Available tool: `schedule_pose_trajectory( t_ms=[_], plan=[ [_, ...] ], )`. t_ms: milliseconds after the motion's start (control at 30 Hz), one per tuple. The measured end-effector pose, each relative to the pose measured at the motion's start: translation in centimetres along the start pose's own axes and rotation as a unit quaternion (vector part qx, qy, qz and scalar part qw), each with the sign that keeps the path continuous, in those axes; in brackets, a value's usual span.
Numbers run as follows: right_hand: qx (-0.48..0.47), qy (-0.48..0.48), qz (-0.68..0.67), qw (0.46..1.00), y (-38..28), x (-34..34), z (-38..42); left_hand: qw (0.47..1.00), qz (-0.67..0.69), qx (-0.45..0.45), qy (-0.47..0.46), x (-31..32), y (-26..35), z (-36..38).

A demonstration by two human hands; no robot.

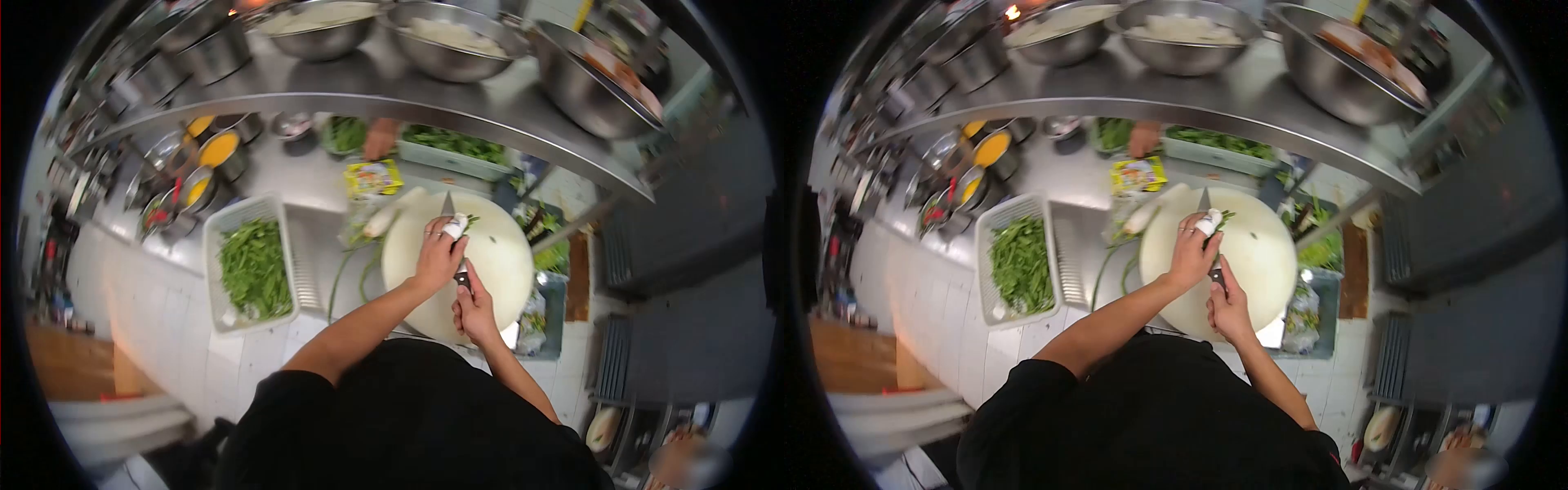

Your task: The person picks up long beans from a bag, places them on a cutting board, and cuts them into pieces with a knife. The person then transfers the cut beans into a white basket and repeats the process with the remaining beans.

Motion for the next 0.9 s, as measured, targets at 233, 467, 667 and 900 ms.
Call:
schedule_pose_trajectory(
  t_ms=[233,467,667,900],
  plan=[
    [-0.201,-0.225,0.146,0.942,-3.4,17.5,-4.6,0.964,-0.18,-0.025,0.193,-22.6,-3.5,3.8],
    [0.011,-0.325,0.257,0.91,-5.5,31.7,-4.5,0.862,-0.297,-0.363,0.195,-41.0,-18.5,14.3],
    [-0.038,-0.224,0.142,0.963,-2.9,18.3,-4.7,0.912,-0.265,-0.278,0.144,-35.7,-13.2,13.1],
    [-0.167,0.178,0.666,0.705,-8.5,-2.0,2.2,0.894,-0.287,-0.332,-0.092,-13.9,-16.8,14.2]
  ],
)
Point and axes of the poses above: each hand's wrist, its own z-axis away from the middle knuckle, its own x-axis out of the palm, y = z × x, the point moved 9 cm from there along -z, towards the middle knuckle, and after that the axes turned 7 degrees about -y, right-handed, at the moved point
